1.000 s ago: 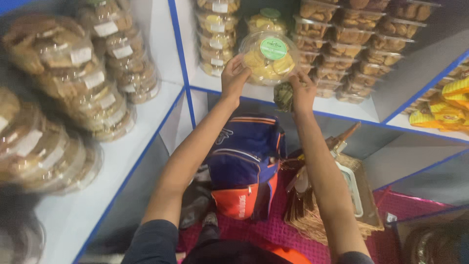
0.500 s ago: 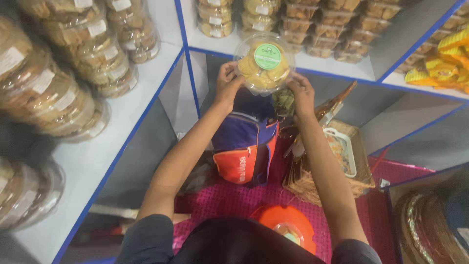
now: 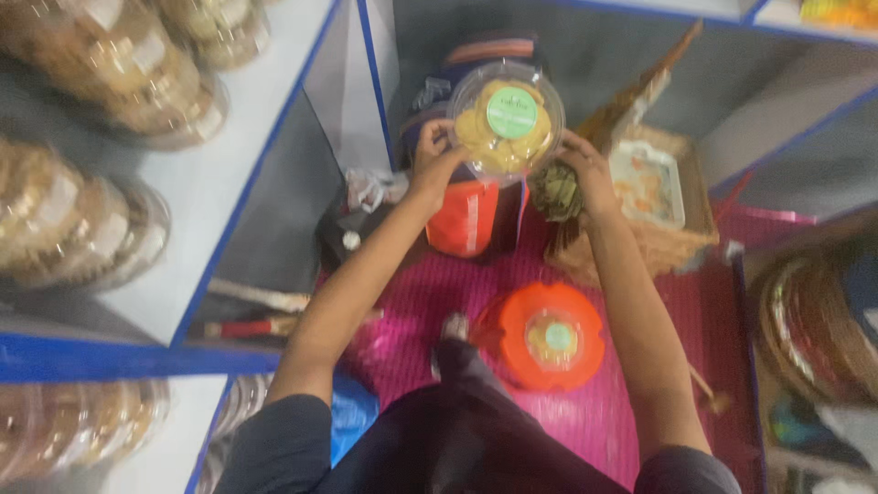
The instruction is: The person cleans the exterior of a plastic container with a cloth and places it on a shelf with other containers.
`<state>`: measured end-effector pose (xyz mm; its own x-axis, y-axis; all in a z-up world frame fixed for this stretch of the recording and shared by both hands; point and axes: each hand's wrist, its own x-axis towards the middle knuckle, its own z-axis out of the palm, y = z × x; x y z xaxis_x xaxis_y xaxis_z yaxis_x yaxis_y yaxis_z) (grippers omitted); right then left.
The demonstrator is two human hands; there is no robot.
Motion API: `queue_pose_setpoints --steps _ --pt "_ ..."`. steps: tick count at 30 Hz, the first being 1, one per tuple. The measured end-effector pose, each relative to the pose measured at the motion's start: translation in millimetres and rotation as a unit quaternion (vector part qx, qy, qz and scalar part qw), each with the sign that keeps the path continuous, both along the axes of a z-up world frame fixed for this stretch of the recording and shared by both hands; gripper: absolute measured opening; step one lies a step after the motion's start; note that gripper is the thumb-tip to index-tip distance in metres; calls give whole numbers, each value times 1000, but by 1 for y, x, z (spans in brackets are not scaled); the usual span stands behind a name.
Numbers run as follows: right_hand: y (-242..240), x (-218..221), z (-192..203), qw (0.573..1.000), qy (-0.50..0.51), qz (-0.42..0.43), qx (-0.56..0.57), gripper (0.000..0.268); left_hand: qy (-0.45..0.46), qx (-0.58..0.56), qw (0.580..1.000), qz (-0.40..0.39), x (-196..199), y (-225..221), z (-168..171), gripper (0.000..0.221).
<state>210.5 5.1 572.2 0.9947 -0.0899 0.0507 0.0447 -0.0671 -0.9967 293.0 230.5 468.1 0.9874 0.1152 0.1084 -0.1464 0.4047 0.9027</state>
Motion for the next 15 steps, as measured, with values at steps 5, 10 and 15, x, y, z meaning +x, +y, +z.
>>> queue_pose_setpoints --steps 5,10,15 --pt "-33 -59 -38 997 37 -36 -52 44 52 9 997 -49 -65 -8 -22 56" --pt "-18 -134 -10 992 100 -62 39 43 85 38 994 -60 -91 -29 -73 54" --pt "-61 -155 -49 991 128 -24 1 40 99 104 986 -90 -110 -55 -124 50"
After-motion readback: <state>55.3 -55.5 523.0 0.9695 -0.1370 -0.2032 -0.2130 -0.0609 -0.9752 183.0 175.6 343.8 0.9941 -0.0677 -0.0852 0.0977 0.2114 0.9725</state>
